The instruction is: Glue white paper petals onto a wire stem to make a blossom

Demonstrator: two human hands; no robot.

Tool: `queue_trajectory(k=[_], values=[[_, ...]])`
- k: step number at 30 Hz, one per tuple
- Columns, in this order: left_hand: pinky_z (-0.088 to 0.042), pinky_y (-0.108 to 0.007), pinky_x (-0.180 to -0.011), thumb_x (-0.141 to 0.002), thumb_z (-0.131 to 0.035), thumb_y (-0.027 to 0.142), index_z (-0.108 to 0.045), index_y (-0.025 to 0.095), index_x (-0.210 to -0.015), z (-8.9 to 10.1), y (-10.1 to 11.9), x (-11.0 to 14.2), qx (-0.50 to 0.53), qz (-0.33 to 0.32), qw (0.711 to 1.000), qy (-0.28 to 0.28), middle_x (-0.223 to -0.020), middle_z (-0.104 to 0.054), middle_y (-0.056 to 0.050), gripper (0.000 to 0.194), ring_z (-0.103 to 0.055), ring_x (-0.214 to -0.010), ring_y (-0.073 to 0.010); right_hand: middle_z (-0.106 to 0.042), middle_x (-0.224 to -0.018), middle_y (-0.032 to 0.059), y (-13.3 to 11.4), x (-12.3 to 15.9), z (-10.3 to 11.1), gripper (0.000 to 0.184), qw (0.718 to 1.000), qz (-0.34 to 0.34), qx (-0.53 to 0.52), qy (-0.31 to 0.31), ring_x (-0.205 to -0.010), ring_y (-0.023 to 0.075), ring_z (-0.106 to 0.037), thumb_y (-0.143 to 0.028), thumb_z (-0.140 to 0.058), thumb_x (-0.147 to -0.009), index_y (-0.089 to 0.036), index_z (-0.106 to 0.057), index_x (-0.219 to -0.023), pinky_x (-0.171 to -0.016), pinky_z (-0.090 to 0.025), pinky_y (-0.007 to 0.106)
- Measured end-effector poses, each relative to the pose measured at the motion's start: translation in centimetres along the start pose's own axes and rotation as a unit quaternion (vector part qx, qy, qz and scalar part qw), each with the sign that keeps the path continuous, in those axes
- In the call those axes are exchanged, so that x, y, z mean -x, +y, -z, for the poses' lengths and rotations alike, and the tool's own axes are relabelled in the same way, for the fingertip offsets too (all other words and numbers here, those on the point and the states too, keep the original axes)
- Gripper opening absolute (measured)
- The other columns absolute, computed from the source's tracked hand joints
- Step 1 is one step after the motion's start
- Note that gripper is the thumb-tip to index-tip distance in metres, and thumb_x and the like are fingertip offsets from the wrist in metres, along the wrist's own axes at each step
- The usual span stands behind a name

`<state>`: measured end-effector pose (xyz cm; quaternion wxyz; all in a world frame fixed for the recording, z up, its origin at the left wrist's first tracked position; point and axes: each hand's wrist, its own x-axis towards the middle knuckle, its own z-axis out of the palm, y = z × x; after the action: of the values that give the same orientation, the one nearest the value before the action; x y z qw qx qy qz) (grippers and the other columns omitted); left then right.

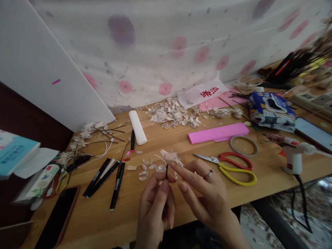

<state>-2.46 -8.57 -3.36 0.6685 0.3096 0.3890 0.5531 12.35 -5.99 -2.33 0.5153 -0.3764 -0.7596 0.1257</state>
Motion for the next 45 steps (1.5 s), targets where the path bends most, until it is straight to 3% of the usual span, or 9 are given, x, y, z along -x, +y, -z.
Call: queue_trajectory(k=[6, 22, 45], values=[[-0.021, -0.01, -0.035, -0.098, -0.068, 0.041, -0.075, 0.025, -0.092, -0.44, 0.26, 0.48, 0.006, -0.006, 1.0, 0.004, -0.042, -0.049, 0.01, 0.018, -0.03, -0.032, -0.0014, -0.061, -0.086, 0.0033, -0.37, -0.07, 0.62, 0.029, 0.999, 0.014, 0.003, 0.029, -0.074, 0.015, -0.058, -0.012, -0.053, -0.099, -0.013, -0.068, -0.125, -0.066, -0.046, 0.03], [-0.021, -0.013, -0.034, -0.101, -0.06, 0.042, -0.075, 0.027, -0.095, -0.27, -0.07, 0.2, 0.024, -0.001, 0.999, -0.028, -0.043, -0.04, 0.011, 0.022, -0.019, -0.033, -0.0036, -0.064, -0.088, 0.0035, 0.35, -0.02, 0.02, 0.039, 1.0, -0.014, -0.017, 0.002, -0.077, 0.0176, -0.061, -0.014, -0.053, -0.1, -0.021, -0.065, -0.137, -0.066, -0.048, 0.031], [-0.023, -0.013, -0.036, -0.103, -0.058, 0.039, -0.075, 0.027, -0.095, 0.01, 0.01, 0.62, 0.039, -0.004, 0.999, -0.036, -0.044, -0.041, 0.011, 0.022, -0.019, -0.034, -0.004, -0.064, -0.087, 0.0043, 0.13, -0.17, 0.07, 0.043, 0.999, 0.019, 0.028, -0.018, -0.074, 0.0184, -0.058, -0.017, -0.052, -0.102, -0.023, -0.06, -0.143, -0.064, -0.045, 0.033]])
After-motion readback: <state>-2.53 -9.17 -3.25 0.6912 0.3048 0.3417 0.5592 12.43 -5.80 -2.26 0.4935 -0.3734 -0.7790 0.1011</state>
